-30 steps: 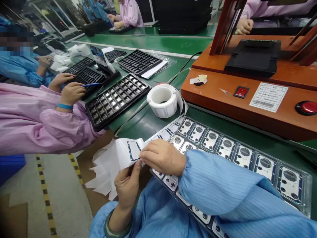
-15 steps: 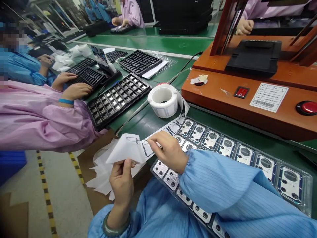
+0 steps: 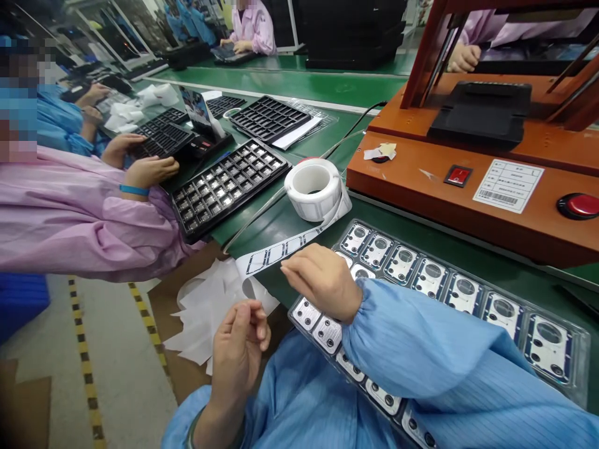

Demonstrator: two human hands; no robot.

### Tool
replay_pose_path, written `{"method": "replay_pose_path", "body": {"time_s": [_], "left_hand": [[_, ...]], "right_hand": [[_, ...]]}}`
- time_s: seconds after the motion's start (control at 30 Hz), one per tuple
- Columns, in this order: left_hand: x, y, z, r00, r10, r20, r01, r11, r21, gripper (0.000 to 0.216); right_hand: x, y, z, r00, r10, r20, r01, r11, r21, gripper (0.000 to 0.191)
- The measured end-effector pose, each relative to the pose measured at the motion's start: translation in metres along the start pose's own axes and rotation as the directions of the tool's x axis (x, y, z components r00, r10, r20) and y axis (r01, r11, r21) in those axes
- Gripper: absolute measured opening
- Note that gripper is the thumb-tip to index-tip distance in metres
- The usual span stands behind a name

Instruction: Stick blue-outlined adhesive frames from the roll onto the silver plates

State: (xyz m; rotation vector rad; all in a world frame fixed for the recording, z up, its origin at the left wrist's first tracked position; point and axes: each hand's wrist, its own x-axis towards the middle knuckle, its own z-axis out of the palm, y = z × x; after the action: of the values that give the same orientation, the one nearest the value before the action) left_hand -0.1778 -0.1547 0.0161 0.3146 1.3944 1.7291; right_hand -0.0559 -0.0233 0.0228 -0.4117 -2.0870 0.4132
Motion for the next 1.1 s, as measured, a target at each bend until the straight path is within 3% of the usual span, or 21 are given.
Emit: {"method": "replay_pose_path", "body": {"time_s": [0.1, 0.17, 0.3, 0.4, 0.5, 0.57, 0.6, 0.63, 0.7, 0.77, 0.83, 0.97, 1.1], "left_hand": [[-0.001, 0.013, 0.012, 0.99, -0.098, 0.102, 0.101, 0.994, -0.032, 0.038], [0.001, 0.019, 0.017, 0.969, -0.179, 0.17, 0.184, 0.983, -0.014, 0.037], [0.004, 0.019, 0.019, 0.929, -0.288, 0.231, 0.275, 0.958, 0.085, 0.028], [0.006, 0.012, 0.019, 0.937, -0.253, 0.243, 0.219, 0.963, 0.159, 0.029], [0.009, 0.003, 0.019, 0.947, -0.187, 0.26, 0.123, 0.962, 0.243, 0.029], [0.011, -0.001, 0.02, 0.939, -0.17, 0.299, 0.072, 0.947, 0.313, 0.027], [0.011, -0.002, 0.021, 0.93, -0.169, 0.328, 0.047, 0.936, 0.349, 0.027], [0.012, -0.002, 0.023, 0.919, -0.17, 0.357, 0.021, 0.923, 0.384, 0.026], [0.011, -0.001, 0.027, 0.894, -0.173, 0.414, -0.035, 0.892, 0.45, 0.025], [0.011, 0.002, 0.032, 0.865, -0.182, 0.467, -0.093, 0.857, 0.506, 0.023], [0.013, 0.004, 0.037, 0.84, -0.185, 0.51, -0.146, 0.828, 0.542, 0.021], [0.019, 0.003, 0.041, 0.805, -0.168, 0.569, -0.259, 0.764, 0.592, 0.019], [0.027, 0.001, 0.043, 0.773, -0.108, 0.626, -0.438, 0.623, 0.648, 0.017]], "right_hand": [[0.005, -0.007, -0.019, 0.939, -0.317, 0.136, 0.333, 0.935, -0.119, 0.012], [0.006, -0.012, -0.031, 0.878, -0.43, 0.211, 0.467, 0.867, -0.173, 0.018], [-0.001, -0.02, -0.046, 0.807, -0.501, 0.313, 0.576, 0.784, -0.232, 0.025], [-0.014, -0.023, -0.055, 0.808, -0.456, 0.373, 0.553, 0.805, -0.215, 0.017], [-0.027, -0.023, -0.066, 0.909, -0.257, 0.327, 0.328, 0.927, -0.183, 0.013], [-0.036, -0.022, -0.072, 0.968, 0.023, 0.249, 0.017, 0.987, -0.157, 0.014], [-0.039, -0.022, -0.075, 0.956, 0.192, 0.223, -0.166, 0.977, -0.13, 0.014], [-0.042, -0.021, -0.076, 0.909, 0.353, 0.222, -0.341, 0.936, -0.089, 0.014], [-0.045, -0.02, -0.076, 0.761, 0.579, 0.292, -0.613, 0.789, 0.032, 0.016], [-0.048, -0.017, -0.074, 0.63, 0.663, 0.405, -0.762, 0.627, 0.158, 0.018], [-0.049, -0.014, -0.071, 0.551, 0.678, 0.486, -0.832, 0.494, 0.253, 0.019], [-0.051, -0.01, -0.07, 0.46, 0.68, 0.571, -0.887, 0.328, 0.325, 0.021], [-0.051, -0.009, -0.072, 0.437, 0.679, 0.59, -0.899, 0.305, 0.315, 0.021]]}}
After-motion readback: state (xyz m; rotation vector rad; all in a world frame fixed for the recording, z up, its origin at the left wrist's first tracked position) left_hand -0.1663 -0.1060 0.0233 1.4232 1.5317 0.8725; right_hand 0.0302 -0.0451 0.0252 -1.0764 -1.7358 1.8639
